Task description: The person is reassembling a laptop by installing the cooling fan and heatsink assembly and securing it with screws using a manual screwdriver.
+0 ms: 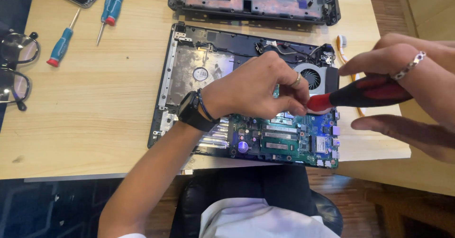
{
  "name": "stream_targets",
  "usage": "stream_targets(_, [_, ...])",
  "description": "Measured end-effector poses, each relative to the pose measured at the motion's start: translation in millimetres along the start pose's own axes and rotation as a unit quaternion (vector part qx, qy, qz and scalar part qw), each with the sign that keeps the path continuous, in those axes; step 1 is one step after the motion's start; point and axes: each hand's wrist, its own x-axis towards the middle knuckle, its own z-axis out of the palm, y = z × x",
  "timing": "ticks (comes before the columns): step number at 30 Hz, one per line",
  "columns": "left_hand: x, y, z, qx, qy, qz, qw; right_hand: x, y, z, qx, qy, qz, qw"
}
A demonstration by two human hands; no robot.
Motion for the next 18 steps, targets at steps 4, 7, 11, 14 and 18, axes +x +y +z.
stream_targets(4, [-1,5,-8,0.01,-0.027,-0.026,0.999,12,9,0,-0.11,0.016,-0.085,0.99])
stream_targets(7, [-1,15,-12,0.003,-0.026,-0.06,0.998,22,23,-1,-0.32,0.015,-0.098,0.942])
stream_targets(11, [-12,21,5,0.034,0.021,-0.066,0.997,47,6,-14,-0.398,-0.08,-0.061,0.912])
stream_targets(14, [-23,16,11,0.106,0.038,-0.086,0.99,59,-7,-23,-0.304,-0.063,-0.116,0.944])
stream_targets(18, [-31,13,15,0.084,0.087,-0.065,0.991,68,-3,-19,-0.311,-0.119,-0.081,0.939])
